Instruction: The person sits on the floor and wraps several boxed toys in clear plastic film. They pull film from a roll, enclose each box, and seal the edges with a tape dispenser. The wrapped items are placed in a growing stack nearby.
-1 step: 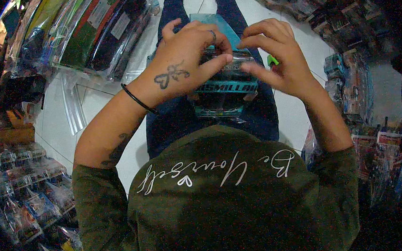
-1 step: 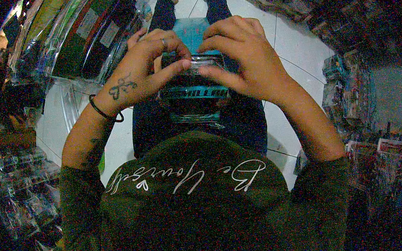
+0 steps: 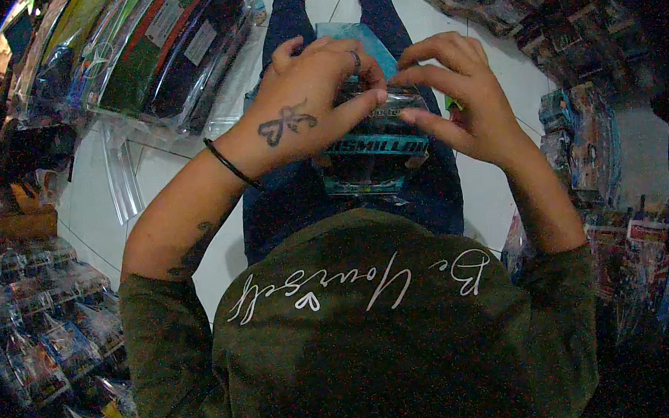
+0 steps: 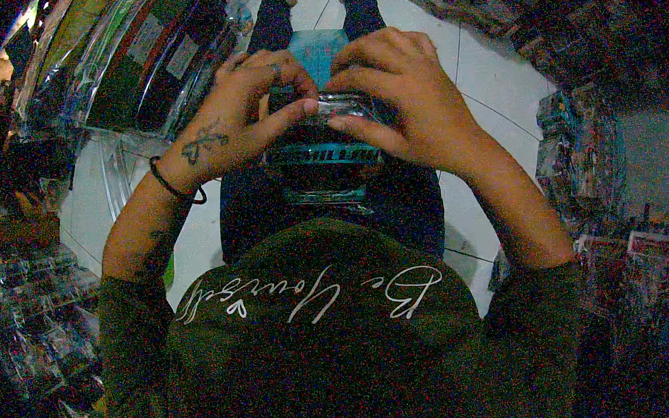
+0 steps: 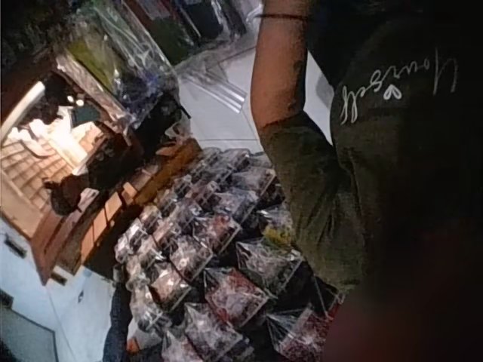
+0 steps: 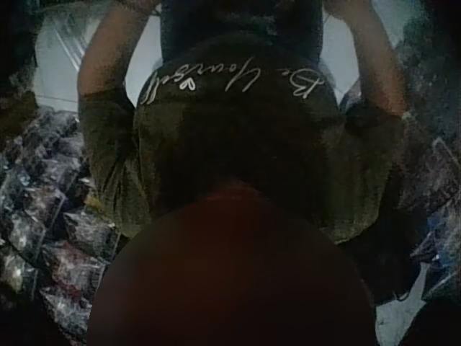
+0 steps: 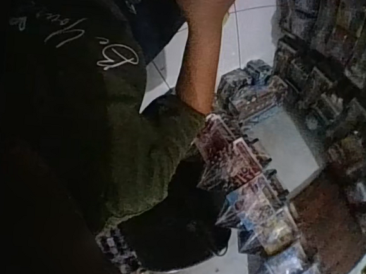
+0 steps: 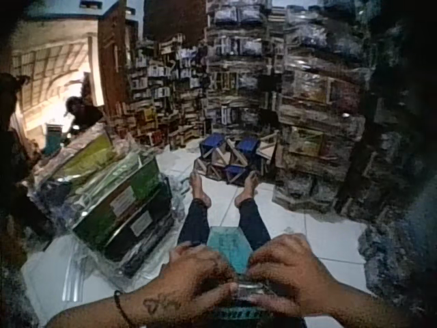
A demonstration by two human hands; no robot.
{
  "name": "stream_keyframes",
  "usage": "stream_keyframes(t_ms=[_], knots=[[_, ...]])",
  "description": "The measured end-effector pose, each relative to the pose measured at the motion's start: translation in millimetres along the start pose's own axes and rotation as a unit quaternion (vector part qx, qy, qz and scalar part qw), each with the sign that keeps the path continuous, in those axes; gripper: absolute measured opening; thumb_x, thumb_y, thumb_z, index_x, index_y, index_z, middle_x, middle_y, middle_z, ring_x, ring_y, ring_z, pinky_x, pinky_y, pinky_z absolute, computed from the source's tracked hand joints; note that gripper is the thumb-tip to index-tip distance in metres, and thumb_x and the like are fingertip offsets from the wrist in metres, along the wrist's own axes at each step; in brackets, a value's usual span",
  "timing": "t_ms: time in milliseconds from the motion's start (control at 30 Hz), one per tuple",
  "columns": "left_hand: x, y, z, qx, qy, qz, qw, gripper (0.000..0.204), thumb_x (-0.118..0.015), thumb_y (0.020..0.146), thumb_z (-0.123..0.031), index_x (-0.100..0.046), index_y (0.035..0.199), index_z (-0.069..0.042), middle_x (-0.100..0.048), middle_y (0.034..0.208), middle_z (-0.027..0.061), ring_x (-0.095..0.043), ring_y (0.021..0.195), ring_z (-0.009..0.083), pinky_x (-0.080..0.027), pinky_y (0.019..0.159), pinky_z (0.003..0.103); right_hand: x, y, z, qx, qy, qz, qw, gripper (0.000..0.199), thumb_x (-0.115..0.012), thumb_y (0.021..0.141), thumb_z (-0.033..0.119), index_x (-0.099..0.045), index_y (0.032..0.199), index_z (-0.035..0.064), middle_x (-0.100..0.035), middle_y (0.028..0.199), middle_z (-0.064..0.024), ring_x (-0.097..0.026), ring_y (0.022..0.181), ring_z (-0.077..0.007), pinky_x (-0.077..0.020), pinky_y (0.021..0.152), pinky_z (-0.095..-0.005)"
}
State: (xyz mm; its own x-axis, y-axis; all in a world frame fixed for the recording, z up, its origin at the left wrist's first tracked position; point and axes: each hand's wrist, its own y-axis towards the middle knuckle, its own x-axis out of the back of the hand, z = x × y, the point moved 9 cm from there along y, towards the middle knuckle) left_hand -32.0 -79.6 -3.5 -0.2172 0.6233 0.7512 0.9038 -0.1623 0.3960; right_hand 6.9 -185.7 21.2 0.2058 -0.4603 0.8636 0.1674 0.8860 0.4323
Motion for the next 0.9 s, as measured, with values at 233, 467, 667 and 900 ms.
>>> stream_keyframes(t_ms=[233, 467, 667, 900], knots=[[-35.8, -11.3, 31.7, 0.252, -0.320, 0.137, 0.903, 0.020, -0.063, 0.085, -0.018, -0.059, 0.101, -0.005, -0.062, 0.096, 0.0040, -0.055, 0.102, 0.0163, -0.042, 0.089, 0.028, 1.4, -6.1, 29.7, 0.073, -0.176, -0.080, 0.978, 0.024, -0.070, 0.072, 0.025, -0.063, 0.090, 0.0117, -0.059, 0.099, -0.0017, -0.052, 0.101, -0.0215, -0.0345, 0.086, -0.0416], [-5.0, -2.8, -8.3, 0.034, 0.048, 0.096, 0.994, 0.027, -0.069, 0.079, -0.030, -0.062, 0.098, -0.012, -0.061, 0.094, 0.0003, -0.055, 0.103, 0.0186, -0.009, 0.106, 0.054, -6.9, -1.5, 14.4, 0.014, -0.044, -0.022, 0.999, 0.016, -0.069, 0.072, 0.017, -0.061, 0.085, 0.0094, -0.059, 0.093, -0.0018, -0.053, 0.093, -0.0232, -0.0336, 0.085, -0.0393], [2.4, -6.0, -10.3, -0.016, 0.074, 0.031, 0.997, 0.018, -0.071, 0.076, -0.029, -0.064, 0.085, -0.015, -0.061, 0.090, -0.0020, -0.055, 0.102, 0.0172, -0.010, 0.106, 0.051, -7.8, -3.3, -6.4, -0.080, -0.027, 0.080, 0.993, 0.018, -0.069, 0.075, 0.025, -0.063, 0.083, 0.0098, -0.059, 0.094, -0.0030, -0.052, 0.096, -0.0245, -0.0346, 0.084, -0.0407], [17.3, -10.5, -12.2, -0.032, 0.097, -0.004, 0.995, 0.012, -0.069, 0.075, -0.028, -0.067, 0.080, -0.017, -0.060, 0.086, -0.0014, -0.054, 0.097, 0.0183, -0.014, 0.102, 0.056, -13.3, -0.5, 2.6, -0.031, 0.007, 0.015, 0.999, 0.019, -0.066, 0.077, 0.025, -0.063, 0.087, 0.0096, -0.059, 0.093, -0.0041, -0.052, 0.095, -0.0242, -0.0339, 0.086, -0.0403]])
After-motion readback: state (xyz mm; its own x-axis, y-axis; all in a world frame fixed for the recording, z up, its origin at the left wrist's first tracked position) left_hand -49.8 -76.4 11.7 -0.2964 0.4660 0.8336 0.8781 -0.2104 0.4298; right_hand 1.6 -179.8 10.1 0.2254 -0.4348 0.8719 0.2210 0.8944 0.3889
